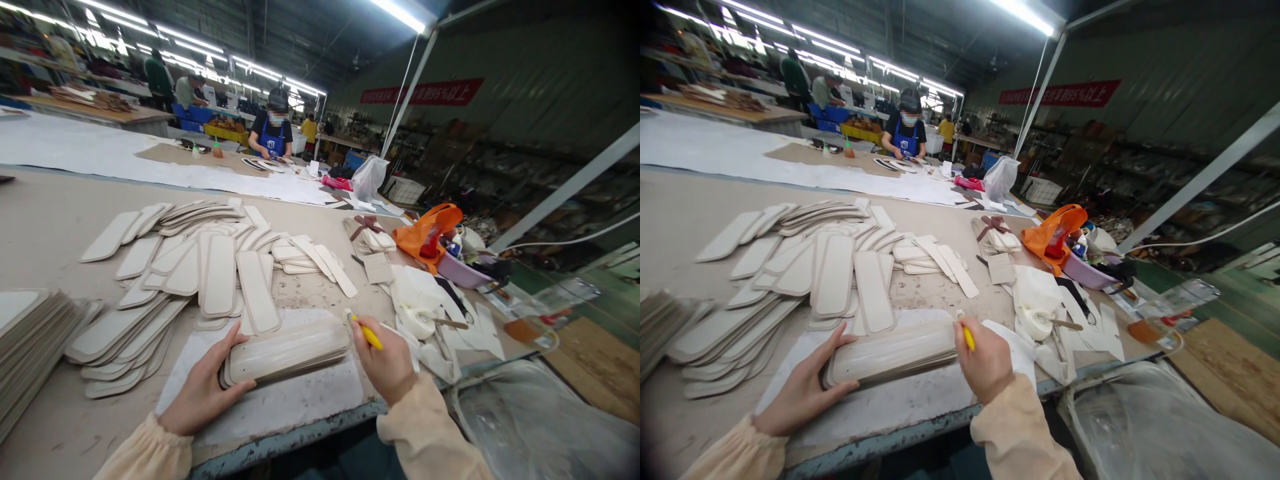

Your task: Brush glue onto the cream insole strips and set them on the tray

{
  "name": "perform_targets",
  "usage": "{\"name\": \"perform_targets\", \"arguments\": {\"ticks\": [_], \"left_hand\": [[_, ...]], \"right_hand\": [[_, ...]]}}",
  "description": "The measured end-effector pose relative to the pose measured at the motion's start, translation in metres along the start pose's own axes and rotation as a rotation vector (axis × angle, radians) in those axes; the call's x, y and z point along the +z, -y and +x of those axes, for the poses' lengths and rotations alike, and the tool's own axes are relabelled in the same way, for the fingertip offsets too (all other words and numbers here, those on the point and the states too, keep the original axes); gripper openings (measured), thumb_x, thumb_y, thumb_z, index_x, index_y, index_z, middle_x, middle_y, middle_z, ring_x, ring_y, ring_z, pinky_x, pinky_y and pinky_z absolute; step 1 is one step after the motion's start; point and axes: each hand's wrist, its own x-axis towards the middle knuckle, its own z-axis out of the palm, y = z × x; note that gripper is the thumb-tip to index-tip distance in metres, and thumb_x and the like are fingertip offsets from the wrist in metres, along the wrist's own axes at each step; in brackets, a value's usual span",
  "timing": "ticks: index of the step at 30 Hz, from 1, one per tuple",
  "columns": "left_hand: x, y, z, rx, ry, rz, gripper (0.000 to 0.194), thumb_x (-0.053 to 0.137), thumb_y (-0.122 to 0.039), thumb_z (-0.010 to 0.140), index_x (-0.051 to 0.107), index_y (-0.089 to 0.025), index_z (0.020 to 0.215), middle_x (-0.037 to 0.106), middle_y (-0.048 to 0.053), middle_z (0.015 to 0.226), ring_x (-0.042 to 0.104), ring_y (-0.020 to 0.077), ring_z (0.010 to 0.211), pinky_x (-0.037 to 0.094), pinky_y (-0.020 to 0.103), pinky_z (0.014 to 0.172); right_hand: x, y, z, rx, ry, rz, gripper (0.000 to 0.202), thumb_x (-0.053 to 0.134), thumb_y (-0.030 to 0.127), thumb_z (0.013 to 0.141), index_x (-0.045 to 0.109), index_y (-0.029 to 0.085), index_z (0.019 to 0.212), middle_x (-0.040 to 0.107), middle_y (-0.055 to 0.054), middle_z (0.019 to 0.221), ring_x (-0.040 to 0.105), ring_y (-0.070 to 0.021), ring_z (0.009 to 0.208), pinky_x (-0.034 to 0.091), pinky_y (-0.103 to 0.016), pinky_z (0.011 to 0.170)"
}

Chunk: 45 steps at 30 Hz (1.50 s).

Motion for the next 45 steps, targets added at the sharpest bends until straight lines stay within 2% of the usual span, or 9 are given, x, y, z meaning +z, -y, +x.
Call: {"name": "perform_targets", "arguments": {"ticks": [9,13,16,21,24,28,35,40,45], "left_hand": [[0.002,0.001,0.0,-0.02,-0.005,-0.037,0.091,0.063,-0.048,0.076,0.01,-0.027,0.147,0.057,0.007,0.126,0.055,0.0241,0.116,0.043,0.042,0.102],[0.003,0.003,0.0,-0.043,-0.004,-0.096,0.095,0.064,-0.047,0.074,0.008,-0.027,0.147,0.057,0.007,0.127,0.056,0.0244,0.115,0.044,0.042,0.101],[0.003,0.003,0.0,-0.058,0.002,-0.141,0.096,0.065,-0.044,0.073,0.007,-0.027,0.147,0.056,0.006,0.126,0.056,0.0244,0.114,0.045,0.041,0.099],[0.0,-0.006,0.0,-0.084,0.021,-0.195,0.102,0.068,-0.04,0.072,0.001,-0.025,0.147,0.053,0.008,0.126,0.055,0.0235,0.114,0.043,0.04,0.1],[-0.002,-0.01,0.001,-0.075,0.024,-0.221,0.104,0.07,-0.036,0.071,0.001,-0.024,0.147,0.053,0.008,0.126,0.053,0.0236,0.115,0.041,0.041,0.101],[-0.004,-0.012,0.0,-0.079,0.035,-0.242,0.104,0.07,-0.033,0.071,-0.001,-0.025,0.147,0.052,0.008,0.126,0.053,0.023,0.116,0.04,0.041,0.102],[-0.004,-0.008,0.0,-0.068,0.038,-0.108,0.079,0.069,-0.035,0.071,0.032,-0.022,0.139,0.037,0.013,0.145,0.035,0.0302,0.134,0.033,0.046,0.109],[-0.002,-0.007,0.001,-0.09,0.031,-0.067,0.09,0.064,-0.046,0.074,0.015,-0.025,0.145,0.052,0.009,0.133,0.048,0.0274,0.125,0.04,0.045,0.104],[-0.002,-0.006,0.006,-0.096,0.028,0.003,0.095,0.06,-0.053,0.074,0.006,-0.025,0.147,0.057,0.01,0.127,0.053,0.0294,0.12,0.044,0.049,0.099]], "right_hand": [[0.053,0.079,-0.018,-0.216,0.261,-0.197,0.011,0.052,0.023,0.087,0.056,0.02,0.077,0.062,-0.004,0.066,0.059,-0.0211,0.06,0.038,-0.028,0.053],[0.055,0.121,-0.02,-0.319,0.296,0.061,0.013,0.052,0.029,0.086,0.056,0.019,0.079,0.063,-0.004,0.068,0.059,-0.0197,0.061,0.041,-0.027,0.055],[0.049,0.136,-0.013,-0.169,0.306,0.488,0.018,0.047,0.033,0.091,0.059,0.02,0.089,0.065,-0.002,0.075,0.061,-0.0158,0.068,0.044,-0.024,0.062],[0.054,0.115,0.006,0.483,0.257,1.09,0.033,0.043,0.046,0.092,0.058,0.018,0.086,0.05,0.005,0.051,0.047,-0.0093,0.045,0.038,-0.019,0.049],[0.071,0.102,0.012,0.626,0.264,1.206,0.037,0.049,0.053,0.086,0.057,0.016,0.084,0.047,0.007,0.047,0.038,-0.0076,0.038,0.032,-0.019,0.041],[0.085,0.094,0.007,0.664,0.38,1.151,0.036,0.05,0.052,0.083,0.055,0.017,0.078,0.046,0.007,0.043,0.037,-0.0079,0.034,0.029,-0.02,0.038],[0.053,0.056,0.006,0.684,0.207,0.983,0.033,0.055,0.05,0.081,0.055,0.019,0.071,0.044,0.006,0.042,0.038,-0.011,0.037,0.03,-0.024,0.04],[0.055,0.069,0.001,0.695,0.259,1.196,0.029,0.05,0.048,0.084,0.053,0.019,0.08,0.044,0.008,0.042,0.036,-0.009,0.034,0.027,-0.02,0.038],[0.066,0.049,-0.005,0.679,0.238,1.01,0.026,0.049,0.041,0.085,0.055,0.019,0.072,0.044,0.008,0.04,0.038,-0.009,0.035,0.031,-0.02,0.041]]}}
